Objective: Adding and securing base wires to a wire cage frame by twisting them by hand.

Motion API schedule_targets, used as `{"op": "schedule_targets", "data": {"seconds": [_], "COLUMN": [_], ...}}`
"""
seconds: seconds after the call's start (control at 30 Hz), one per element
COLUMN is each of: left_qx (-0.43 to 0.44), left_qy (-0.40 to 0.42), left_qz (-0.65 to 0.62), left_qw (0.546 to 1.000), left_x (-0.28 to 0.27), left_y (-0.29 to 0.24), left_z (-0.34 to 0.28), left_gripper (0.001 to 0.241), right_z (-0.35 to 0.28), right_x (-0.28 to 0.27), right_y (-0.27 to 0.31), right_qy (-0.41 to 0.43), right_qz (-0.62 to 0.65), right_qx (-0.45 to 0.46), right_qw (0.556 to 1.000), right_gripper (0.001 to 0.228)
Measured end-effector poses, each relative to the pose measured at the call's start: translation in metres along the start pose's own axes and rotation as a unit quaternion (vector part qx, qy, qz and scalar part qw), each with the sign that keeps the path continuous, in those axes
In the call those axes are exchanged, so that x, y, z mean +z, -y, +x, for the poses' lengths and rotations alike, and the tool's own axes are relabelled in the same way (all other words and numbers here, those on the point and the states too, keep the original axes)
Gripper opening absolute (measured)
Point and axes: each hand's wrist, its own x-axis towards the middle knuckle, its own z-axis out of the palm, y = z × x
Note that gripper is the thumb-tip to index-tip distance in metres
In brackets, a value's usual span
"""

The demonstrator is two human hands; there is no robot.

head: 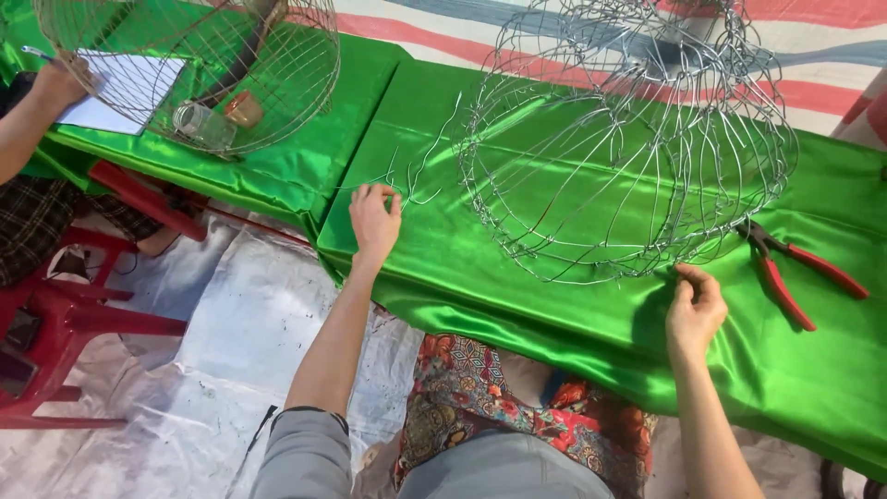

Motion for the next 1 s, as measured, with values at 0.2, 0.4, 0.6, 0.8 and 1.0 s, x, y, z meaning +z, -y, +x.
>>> {"op": "schedule_targets", "data": {"seconds": [0.2,0.4,0.6,0.8,1.0], "left_qx": [-0.029,-0.068,-0.18,-0.197,-0.061], "left_qy": [0.088,0.132,0.198,0.175,0.102], "left_qz": [0.076,0.052,-0.2,-0.252,0.026], "left_qw": [0.993,0.988,0.942,0.931,0.992], "left_x": [0.044,0.061,0.008,0.01,-0.004], "left_y": [0.006,0.025,0.017,0.047,-0.03], "left_z": [0.024,0.04,0.05,0.072,0.073], "left_gripper": [0.018,0.005,0.014,0.02,0.028], "right_z": [0.003,0.005,0.003,0.011,0.007], "right_x": [0.001,0.007,0.004,0.004,0.0], "right_y": [-0.015,-0.031,-0.036,-0.037,-0.037], "right_qy": [-0.012,-0.037,-0.029,-0.015,-0.03], "right_qz": [0.01,0.026,0.019,0.038,0.04], "right_qx": [-0.025,-0.085,-0.083,-0.103,-0.1], "right_qw": [1.0,0.995,0.996,0.994,0.994], "right_gripper": [0.027,0.028,0.028,0.029,0.028]}}
